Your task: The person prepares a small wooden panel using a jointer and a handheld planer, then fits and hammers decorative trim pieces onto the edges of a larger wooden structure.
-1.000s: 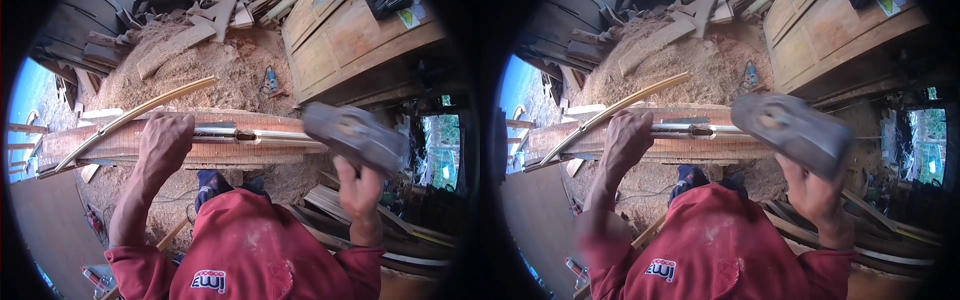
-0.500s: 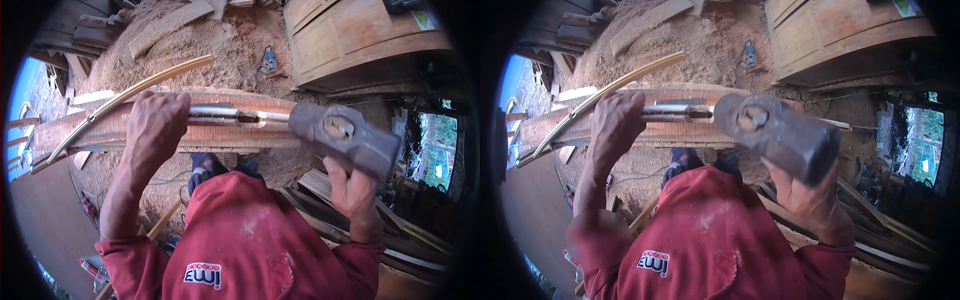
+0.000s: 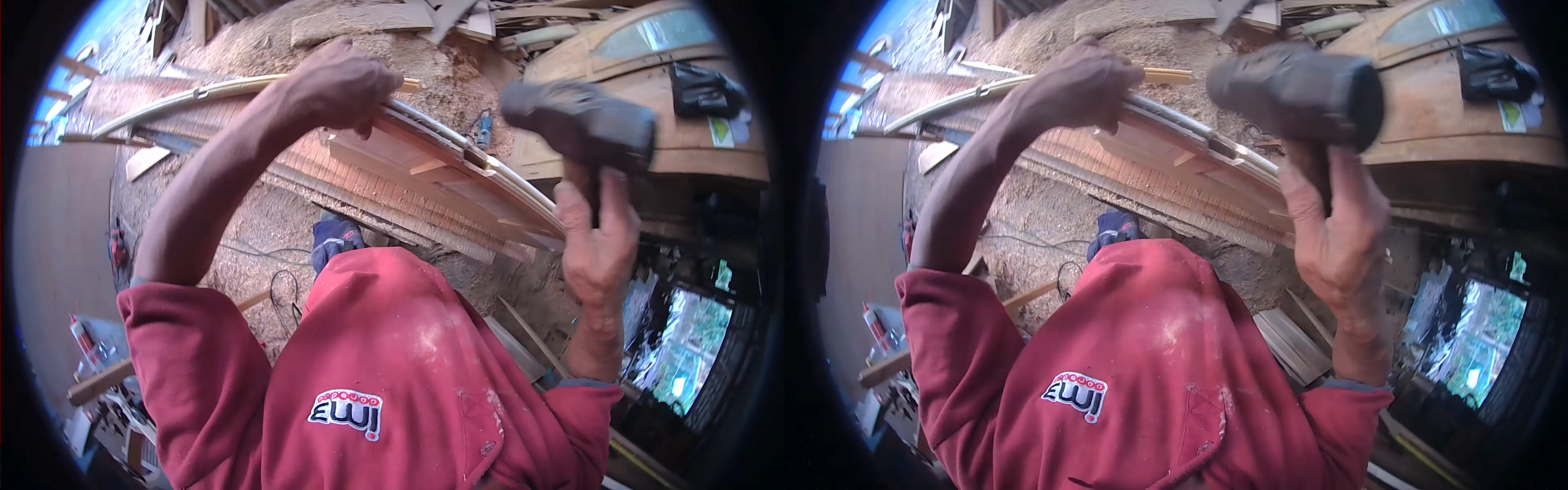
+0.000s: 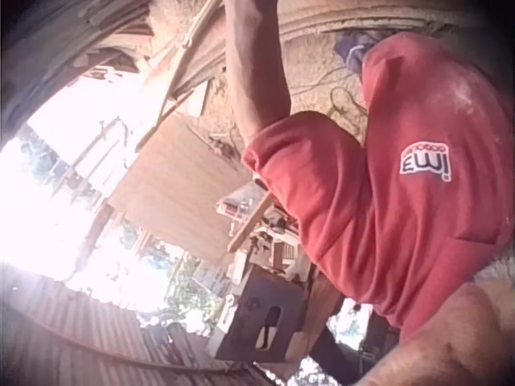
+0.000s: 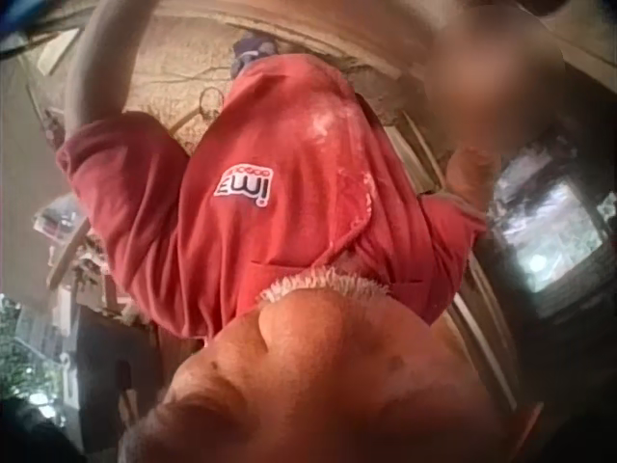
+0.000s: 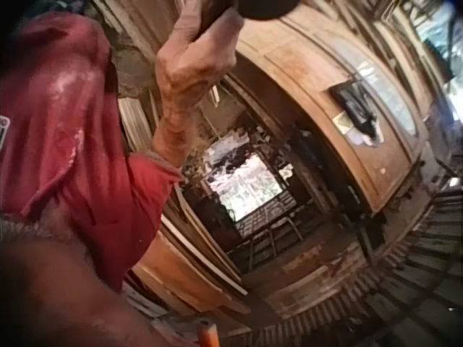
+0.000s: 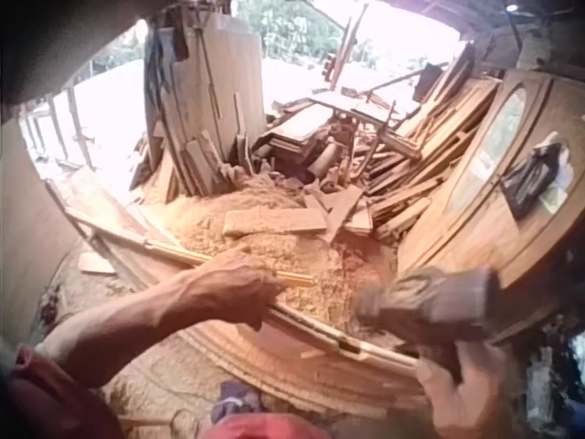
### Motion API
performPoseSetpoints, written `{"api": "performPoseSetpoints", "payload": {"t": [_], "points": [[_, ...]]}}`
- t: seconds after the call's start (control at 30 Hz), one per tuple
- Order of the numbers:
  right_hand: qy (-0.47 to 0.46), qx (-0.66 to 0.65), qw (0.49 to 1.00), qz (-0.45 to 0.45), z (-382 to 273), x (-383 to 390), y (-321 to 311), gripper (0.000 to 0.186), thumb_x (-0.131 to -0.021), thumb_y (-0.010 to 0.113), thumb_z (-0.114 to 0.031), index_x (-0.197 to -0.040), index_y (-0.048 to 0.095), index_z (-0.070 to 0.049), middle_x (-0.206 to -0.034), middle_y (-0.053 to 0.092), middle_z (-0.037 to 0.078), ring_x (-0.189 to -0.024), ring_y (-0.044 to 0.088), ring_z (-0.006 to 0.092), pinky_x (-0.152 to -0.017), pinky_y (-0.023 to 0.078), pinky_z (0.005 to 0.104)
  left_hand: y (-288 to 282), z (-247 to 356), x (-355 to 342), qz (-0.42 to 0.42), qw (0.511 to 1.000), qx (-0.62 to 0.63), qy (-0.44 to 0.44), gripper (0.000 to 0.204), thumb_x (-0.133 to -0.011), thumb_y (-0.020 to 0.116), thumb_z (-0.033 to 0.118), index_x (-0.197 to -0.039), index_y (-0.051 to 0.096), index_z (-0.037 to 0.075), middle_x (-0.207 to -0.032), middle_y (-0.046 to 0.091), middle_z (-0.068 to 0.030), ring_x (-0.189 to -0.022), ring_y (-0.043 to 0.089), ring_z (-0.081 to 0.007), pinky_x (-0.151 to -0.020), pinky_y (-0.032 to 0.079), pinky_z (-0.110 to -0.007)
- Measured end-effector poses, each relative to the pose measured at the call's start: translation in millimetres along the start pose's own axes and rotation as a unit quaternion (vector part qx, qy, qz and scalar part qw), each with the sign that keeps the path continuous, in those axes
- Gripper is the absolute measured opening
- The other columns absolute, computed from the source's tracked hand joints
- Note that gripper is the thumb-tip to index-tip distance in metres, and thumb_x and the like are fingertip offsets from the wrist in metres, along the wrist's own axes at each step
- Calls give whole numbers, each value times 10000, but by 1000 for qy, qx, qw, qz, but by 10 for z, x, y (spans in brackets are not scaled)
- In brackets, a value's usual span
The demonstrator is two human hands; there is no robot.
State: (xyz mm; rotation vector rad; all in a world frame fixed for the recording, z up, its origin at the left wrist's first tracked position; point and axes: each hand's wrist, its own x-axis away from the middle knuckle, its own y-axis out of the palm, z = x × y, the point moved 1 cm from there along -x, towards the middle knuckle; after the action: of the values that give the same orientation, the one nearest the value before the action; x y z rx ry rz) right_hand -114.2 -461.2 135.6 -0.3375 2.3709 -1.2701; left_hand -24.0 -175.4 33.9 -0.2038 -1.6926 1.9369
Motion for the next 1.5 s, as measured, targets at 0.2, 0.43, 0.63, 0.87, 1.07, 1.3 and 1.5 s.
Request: {"api": "performPoseSetpoints", "payload": {"t": [0.2,0.43,0.63,0.87,1.07,1.3,1.5], "points": [[-61,54,987,-135,261,-127,608,320,-921,614,-139,-1166,470,8,-800,606,282,-738,609,496,-618,479,539,21,86,-1,15,1000,3,-10,220,-691,805,148,-876,709,77,-767,694,-102,-720,685,-260,-687,524,-412],[-57,11,997,-51,-153,-279,212,331,-952,621,-171,-1200,496,11,-880,653,265,-780,678,433,-645,536,456,44,29,16,30,999,4,-13,211,-662,762,82,-870,729,68,-716,687,-111,-681,678,-272,-659,522,-411],[-6,120,975,-185,74,-200,585,380,-938,626,-189,-1216,502,39,-911,655,250,-790,677,411,-661,549,454,110,-23,-22,41,999,-6,-10,186,-665,723,81,-850,728,72,-726,691,-111,-652,667,-264,-669,524,-408],[-23,-11,997,-67,23,-26,179,363,-921,649,-191,-1207,514,-11,-948,670,222,-860,652,449,-699,530,492,105,38,-43,27,999,-21,-4,168,-653,790,167,-782,718,88,-750,696,-127,-737,683,-285,-705,501,-439],[-8,118,985,124,234,529,-757,339,-939,642,-230,-1190,533,-30,-905,675,233,-826,683,420,-676,546,459,-114,314,28,26,999,-41,-13,861,-591,902,293,-1339,514,116,-1133,647,-133,-1143,572,-335,-1024,330,-610],[165,133,951,223,637,1272,-1327,368,-958,634,-228,-1244,550,-12,-863,667,158,-750,653,306,-687,504,396,193,1985,-737,147,962,16,228,835,-674,844,435,-1367,530,92,-1159,638,-170,-1148,590,-316,-1074,361,-517],[91,88,953,274,755,1387,-1028,276,-972,586,-246,-1117,536,-17,-778,647,203,-698,682,351,-590,519,446,242,2450,-1111,-80,986,-26,142,418,-757,788,392,-958,686,41,-898,703,-193,-897,689,-347,-788,521,-464]]}}
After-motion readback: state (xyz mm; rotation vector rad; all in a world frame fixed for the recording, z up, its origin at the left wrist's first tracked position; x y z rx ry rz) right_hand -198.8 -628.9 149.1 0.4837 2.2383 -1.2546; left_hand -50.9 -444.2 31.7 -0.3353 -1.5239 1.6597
